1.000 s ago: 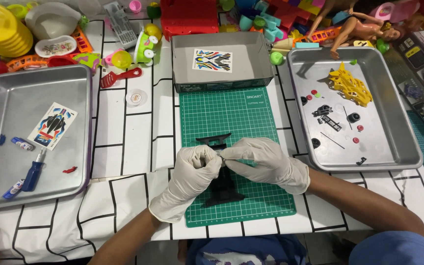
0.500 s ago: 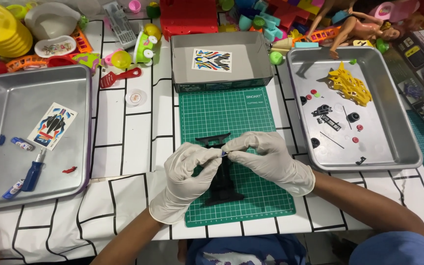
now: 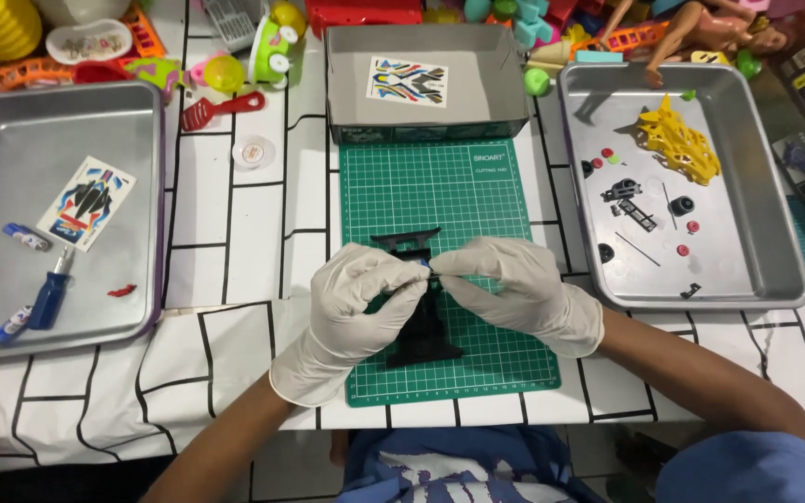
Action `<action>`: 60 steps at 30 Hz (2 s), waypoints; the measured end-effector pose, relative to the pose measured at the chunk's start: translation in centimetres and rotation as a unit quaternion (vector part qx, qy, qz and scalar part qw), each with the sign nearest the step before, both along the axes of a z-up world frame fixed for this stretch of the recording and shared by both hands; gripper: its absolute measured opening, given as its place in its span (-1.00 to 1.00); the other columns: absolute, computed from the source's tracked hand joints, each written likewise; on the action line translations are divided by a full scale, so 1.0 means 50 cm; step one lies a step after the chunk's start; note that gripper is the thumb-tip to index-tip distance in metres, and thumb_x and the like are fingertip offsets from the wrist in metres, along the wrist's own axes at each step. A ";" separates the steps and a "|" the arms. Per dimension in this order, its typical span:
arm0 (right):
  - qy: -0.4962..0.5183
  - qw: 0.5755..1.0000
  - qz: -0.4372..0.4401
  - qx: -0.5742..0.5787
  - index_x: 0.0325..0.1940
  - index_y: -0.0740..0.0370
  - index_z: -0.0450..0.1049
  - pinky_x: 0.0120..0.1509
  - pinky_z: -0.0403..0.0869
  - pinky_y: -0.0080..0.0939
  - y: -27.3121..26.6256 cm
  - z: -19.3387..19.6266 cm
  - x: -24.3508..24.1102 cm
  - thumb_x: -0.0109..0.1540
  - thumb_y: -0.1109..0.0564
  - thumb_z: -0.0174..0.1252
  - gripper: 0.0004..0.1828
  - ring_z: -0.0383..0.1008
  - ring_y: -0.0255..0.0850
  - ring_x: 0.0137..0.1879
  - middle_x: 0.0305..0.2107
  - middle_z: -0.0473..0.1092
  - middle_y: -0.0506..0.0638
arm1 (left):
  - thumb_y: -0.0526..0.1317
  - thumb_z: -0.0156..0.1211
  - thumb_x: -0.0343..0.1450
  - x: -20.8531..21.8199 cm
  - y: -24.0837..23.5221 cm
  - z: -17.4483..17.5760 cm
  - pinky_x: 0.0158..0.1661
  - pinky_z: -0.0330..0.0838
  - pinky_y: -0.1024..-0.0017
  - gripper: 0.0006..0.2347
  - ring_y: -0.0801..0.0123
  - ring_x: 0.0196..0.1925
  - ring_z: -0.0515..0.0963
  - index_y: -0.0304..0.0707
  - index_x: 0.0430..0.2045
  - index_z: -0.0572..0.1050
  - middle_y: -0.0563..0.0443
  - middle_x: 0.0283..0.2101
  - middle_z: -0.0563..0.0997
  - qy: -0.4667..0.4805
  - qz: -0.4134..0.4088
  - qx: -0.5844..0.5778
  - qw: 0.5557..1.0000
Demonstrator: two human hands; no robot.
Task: Assembling the internal components of a toy car chassis, including the motor, gears, and battery terminals.
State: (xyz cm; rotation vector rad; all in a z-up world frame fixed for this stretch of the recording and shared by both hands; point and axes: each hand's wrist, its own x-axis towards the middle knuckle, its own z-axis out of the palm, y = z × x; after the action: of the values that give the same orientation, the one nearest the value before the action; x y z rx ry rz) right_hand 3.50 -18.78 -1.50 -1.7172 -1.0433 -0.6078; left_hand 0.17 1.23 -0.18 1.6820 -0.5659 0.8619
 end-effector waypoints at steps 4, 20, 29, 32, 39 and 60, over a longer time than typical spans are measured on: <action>0.021 0.998 0.047 -0.023 0.14 0.11 0.45 -0.47 0.51 -0.26 -0.003 -0.001 -0.009 0.21 0.35 0.27 -0.57 0.46 -0.17 -0.53 -0.41 0.59 -0.01 | -0.36 0.36 0.35 -0.023 0.020 -0.018 -0.34 0.37 0.46 -0.91 0.35 -0.54 0.55 -0.13 -0.56 0.62 0.18 -0.54 0.61 0.102 -0.069 0.078 0.989; 0.014 0.952 0.067 -0.299 0.23 -0.07 0.47 -0.30 0.58 -0.21 -0.108 -0.184 -0.030 0.25 0.27 0.05 -0.53 0.55 -0.22 -0.23 -0.17 0.52 -0.21 | -0.25 0.30 0.36 -0.055 0.042 -0.107 -0.27 0.29 0.44 -0.90 0.41 -0.46 0.51 0.13 -0.51 0.67 0.30 -0.61 0.52 0.210 -0.095 0.210 0.950; -0.056 0.943 0.090 -0.314 0.20 -0.02 0.46 -0.19 0.56 -0.26 -0.087 -0.178 -0.029 0.32 0.21 -0.07 -0.60 0.55 -0.22 -0.08 -0.12 0.42 -0.14 | -0.23 0.29 0.34 -0.062 0.046 -0.152 -0.28 0.29 0.44 -0.89 0.38 -0.40 0.43 0.21 -0.46 0.66 0.32 -0.58 0.39 0.227 -0.090 0.227 0.943; -0.103 0.944 0.076 -0.306 0.18 0.03 0.46 -0.17 0.54 -0.29 -0.086 -0.183 -0.029 0.35 0.21 -0.12 -0.62 0.52 -0.23 -0.08 -0.11 0.40 -0.11 | -0.23 0.27 0.33 -0.058 0.047 -0.149 -0.29 0.28 0.43 -0.89 0.39 -0.39 0.44 0.20 -0.47 0.66 0.30 -0.57 0.38 0.240 -0.100 0.230 0.938; -0.123 0.948 0.063 -0.286 0.11 0.10 0.45 -0.19 0.54 -0.27 -0.079 -0.174 -0.033 0.39 0.19 -0.14 -0.70 0.51 -0.18 -0.11 -0.14 0.38 -0.06 | -0.20 0.30 0.37 -0.062 0.043 -0.130 -0.23 0.28 0.40 -0.93 0.37 -0.39 0.41 0.10 -0.52 0.67 0.26 -0.60 0.37 0.228 -0.083 0.237 0.941; -0.088 0.962 0.093 -0.241 0.17 0.18 0.49 -0.23 0.54 -0.14 -0.071 -0.105 -0.033 0.37 0.18 -0.17 -0.62 0.51 -0.09 -0.17 -0.24 0.39 0.00 | -0.26 0.28 0.24 -0.049 0.028 -0.120 -0.27 0.31 0.40 -0.82 0.39 -0.48 0.46 -0.03 -0.78 0.41 0.26 -0.69 0.32 0.227 -0.086 0.247 0.938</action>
State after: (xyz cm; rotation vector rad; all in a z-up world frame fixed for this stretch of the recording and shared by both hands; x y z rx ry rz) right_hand 1.85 -22.32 -6.73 -1.9717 -1.5575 -0.4108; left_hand -2.27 2.61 -6.20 2.1623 -0.6260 0.1828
